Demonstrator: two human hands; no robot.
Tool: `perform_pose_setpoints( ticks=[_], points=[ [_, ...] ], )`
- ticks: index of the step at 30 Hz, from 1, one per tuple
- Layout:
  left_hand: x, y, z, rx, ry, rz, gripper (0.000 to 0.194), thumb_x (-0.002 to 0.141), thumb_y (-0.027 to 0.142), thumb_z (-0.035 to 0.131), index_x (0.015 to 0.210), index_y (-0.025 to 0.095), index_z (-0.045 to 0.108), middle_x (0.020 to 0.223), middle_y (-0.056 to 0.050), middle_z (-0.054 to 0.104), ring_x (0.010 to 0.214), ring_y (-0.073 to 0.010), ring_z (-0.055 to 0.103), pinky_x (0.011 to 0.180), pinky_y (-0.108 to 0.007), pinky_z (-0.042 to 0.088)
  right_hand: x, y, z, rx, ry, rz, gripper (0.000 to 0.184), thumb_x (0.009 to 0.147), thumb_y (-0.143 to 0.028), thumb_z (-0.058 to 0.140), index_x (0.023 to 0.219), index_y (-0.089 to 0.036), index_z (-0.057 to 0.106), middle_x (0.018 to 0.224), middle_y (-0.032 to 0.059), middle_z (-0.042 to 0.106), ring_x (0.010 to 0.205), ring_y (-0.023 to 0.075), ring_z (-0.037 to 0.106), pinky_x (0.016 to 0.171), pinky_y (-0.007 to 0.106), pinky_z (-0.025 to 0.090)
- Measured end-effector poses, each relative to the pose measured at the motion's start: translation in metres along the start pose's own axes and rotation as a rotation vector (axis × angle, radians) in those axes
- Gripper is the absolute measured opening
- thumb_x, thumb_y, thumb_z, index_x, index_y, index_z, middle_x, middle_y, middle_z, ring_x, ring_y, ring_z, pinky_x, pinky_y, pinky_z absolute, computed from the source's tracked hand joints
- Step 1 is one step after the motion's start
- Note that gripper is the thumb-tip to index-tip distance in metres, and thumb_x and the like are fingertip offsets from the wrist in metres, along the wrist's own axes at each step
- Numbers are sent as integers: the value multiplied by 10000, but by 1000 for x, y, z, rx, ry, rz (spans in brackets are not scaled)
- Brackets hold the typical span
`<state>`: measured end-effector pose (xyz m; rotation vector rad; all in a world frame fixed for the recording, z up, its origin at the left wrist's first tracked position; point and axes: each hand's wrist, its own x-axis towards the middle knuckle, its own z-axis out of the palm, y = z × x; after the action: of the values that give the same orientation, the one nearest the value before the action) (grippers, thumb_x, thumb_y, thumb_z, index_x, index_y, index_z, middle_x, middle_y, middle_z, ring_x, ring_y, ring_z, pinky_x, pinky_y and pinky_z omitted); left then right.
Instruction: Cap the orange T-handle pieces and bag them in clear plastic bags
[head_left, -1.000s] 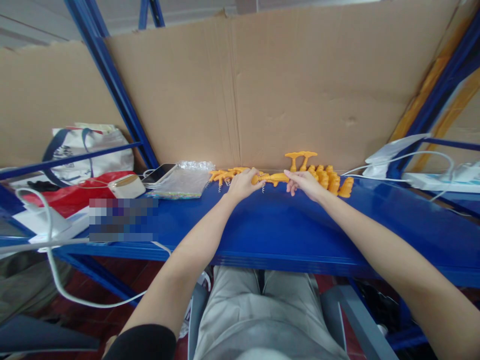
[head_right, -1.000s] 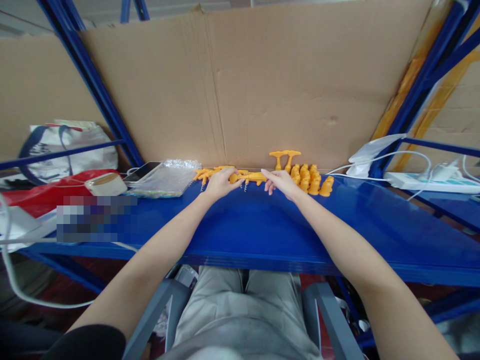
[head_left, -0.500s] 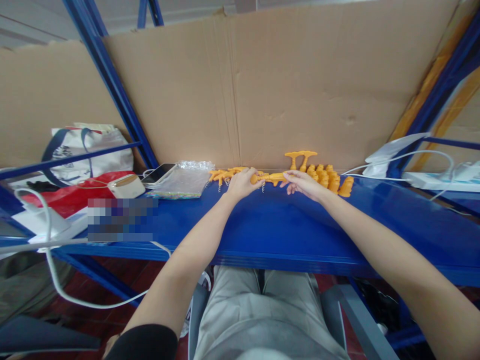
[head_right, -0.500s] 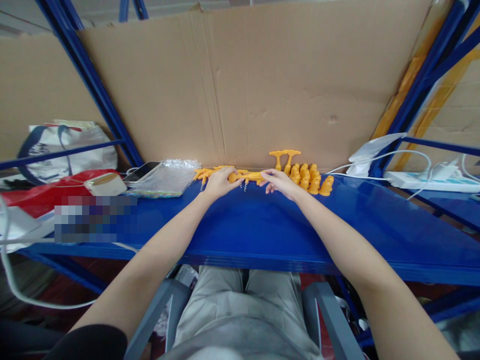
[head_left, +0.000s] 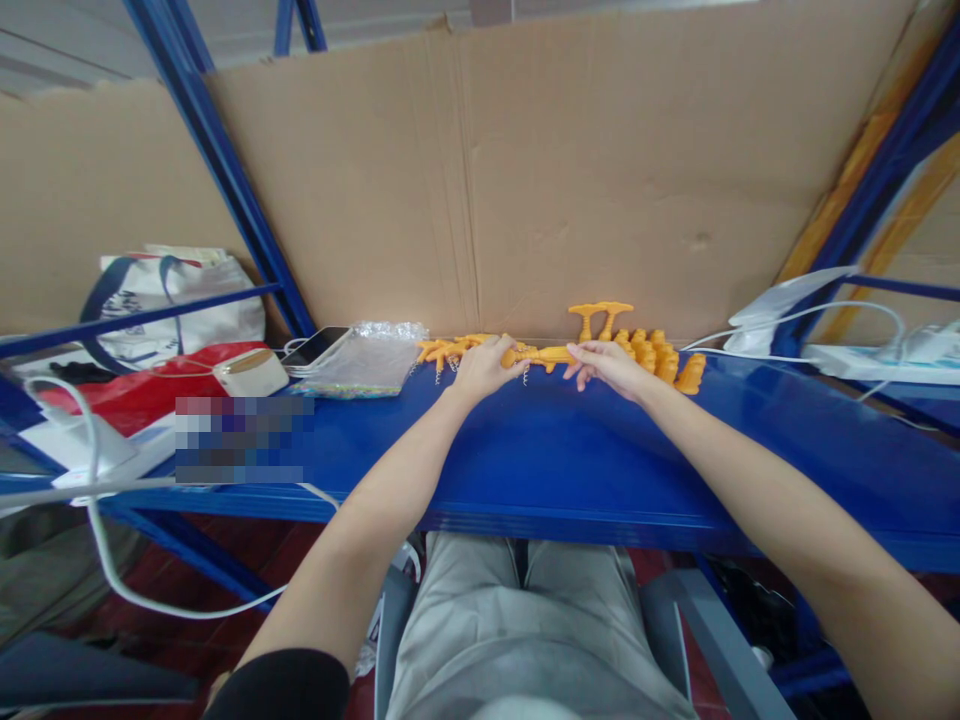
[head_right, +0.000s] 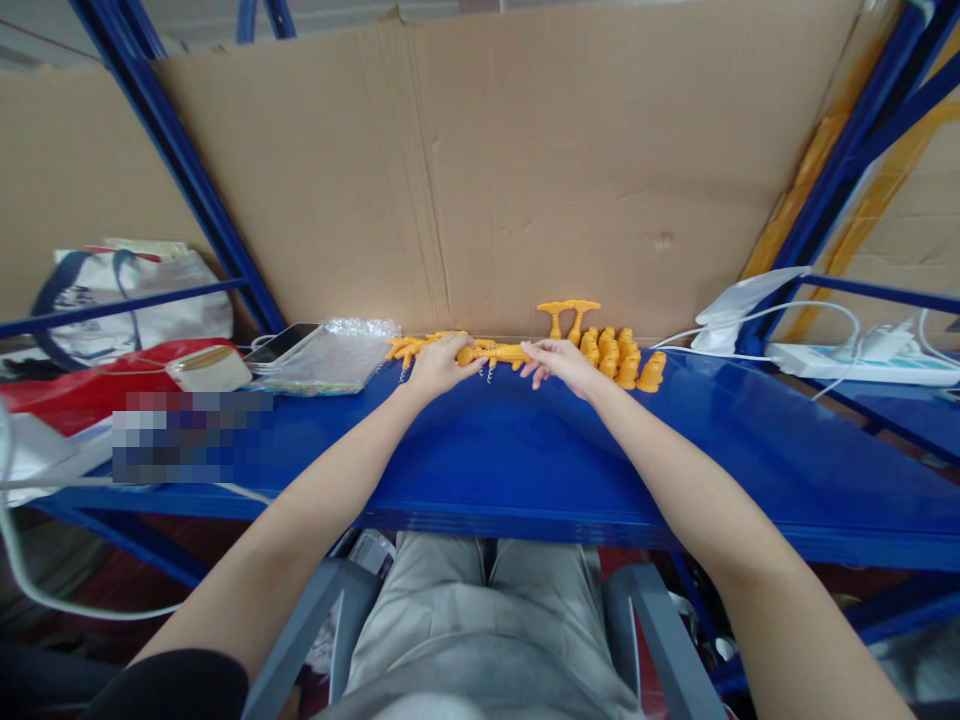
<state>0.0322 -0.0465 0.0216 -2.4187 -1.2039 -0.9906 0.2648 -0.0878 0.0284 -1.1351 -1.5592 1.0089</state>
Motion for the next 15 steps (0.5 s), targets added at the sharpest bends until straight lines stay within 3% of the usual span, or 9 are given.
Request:
perform_pose_setpoints(
  ticks=[9,15],
  points=[
    [0,3,-1,27,9,9,264,873,445,626,989,209,615,957,-71,693,904,-216,659,743,-289,488,0,-3,2,46,17,9,396,875,-515,637,673,-175,611,602,83,675,471,132,586,510,273,526],
    [0,5,-1,29,22,8,283,873,456,625,997,202,616,967,-79,685,916,-218,655,746,-286,487,0,-9,5,138,83,119,336,931,-380,587,679,-160,619,591,91,668,483,137,588,541,285,552]
  ],
)
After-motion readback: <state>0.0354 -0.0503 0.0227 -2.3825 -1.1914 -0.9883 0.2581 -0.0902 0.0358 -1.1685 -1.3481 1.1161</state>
